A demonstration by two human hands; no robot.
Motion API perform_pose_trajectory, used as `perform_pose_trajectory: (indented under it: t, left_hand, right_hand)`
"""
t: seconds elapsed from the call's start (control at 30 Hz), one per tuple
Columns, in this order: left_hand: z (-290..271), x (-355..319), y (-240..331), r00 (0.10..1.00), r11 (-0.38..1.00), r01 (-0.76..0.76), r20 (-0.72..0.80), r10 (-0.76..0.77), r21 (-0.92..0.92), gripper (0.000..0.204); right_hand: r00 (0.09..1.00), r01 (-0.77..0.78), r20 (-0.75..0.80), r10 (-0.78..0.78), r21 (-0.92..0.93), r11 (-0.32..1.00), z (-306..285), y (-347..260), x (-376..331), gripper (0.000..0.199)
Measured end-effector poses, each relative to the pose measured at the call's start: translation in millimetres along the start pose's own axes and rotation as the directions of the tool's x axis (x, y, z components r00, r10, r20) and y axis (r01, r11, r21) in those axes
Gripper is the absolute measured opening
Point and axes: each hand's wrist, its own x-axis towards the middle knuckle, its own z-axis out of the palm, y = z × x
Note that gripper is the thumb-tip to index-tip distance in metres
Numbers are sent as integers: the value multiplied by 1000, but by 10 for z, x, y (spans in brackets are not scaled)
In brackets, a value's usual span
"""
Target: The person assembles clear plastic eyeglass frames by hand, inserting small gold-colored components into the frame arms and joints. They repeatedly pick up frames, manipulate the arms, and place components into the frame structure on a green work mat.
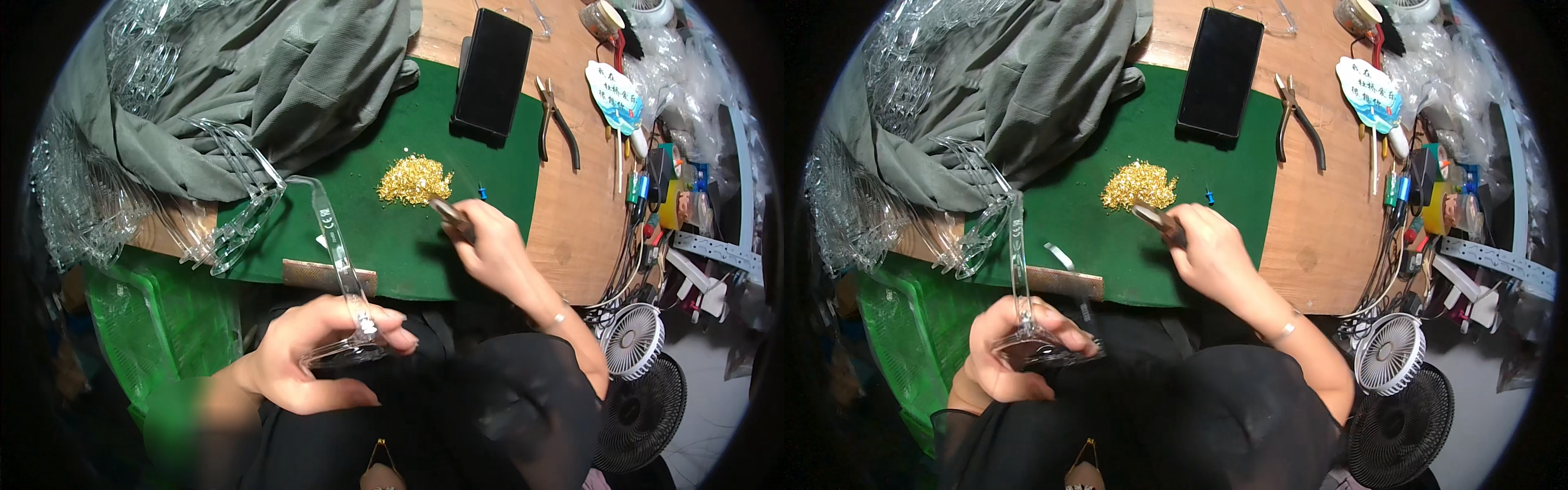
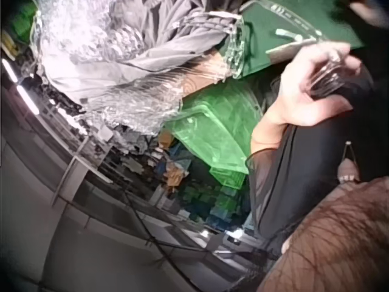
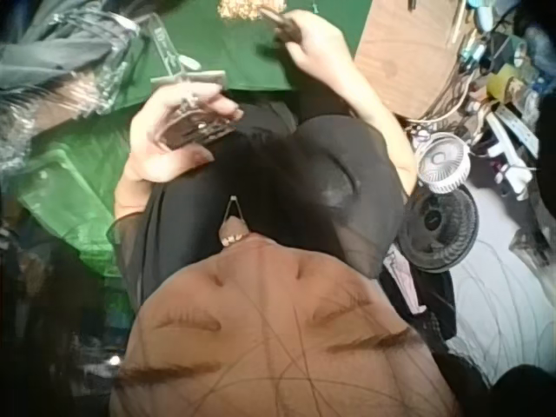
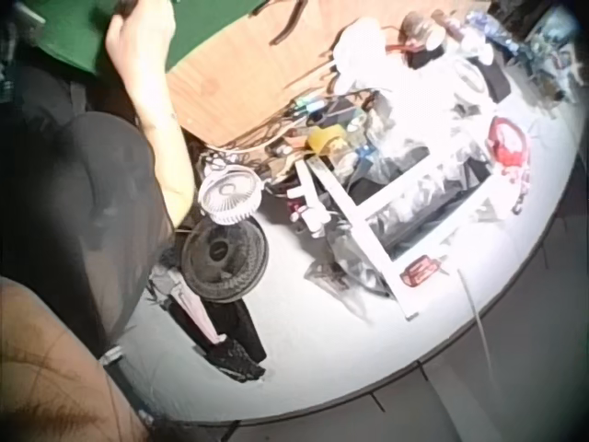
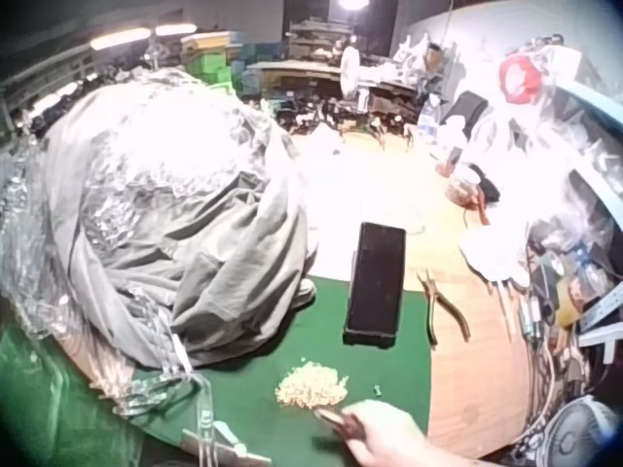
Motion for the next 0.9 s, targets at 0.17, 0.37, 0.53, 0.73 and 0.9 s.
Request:
perform_pose_trajectory:
  t: [0.17, 0.37, 0.53, 0.73, 0.9]
  left_hand:
    - [-86, -150, -8, 996, 963, -85, 16, 93, -257, 62]
    - [-116, 78, -282, 946, 882, -320, 70, 316, 347, 65]
    - [-118, 157, -262, 965, 769, -224, 27, 260, 599, 50]
    - [-58, 220, -191, 970, 706, -197, 32, 239, 680, 61]
    - [-21, 195, -182, 978, 744, -158, 2, 207, 649, 58]
  right_hand:
    - [996, 6, -83, -20, -168, 986, 271, 48, 56, 27]
    - [998, -47, -45, 39, -207, 977, 266, -42, 153, 19]
    - [987, -163, 0, 164, 61, 985, 174, -63, 113, 13]
    - [985, 161, -138, -101, 556, 816, -182, -664, -59, 22]
    - [870, 491, -277, -407, 431, 757, -132, -740, 65, 16]
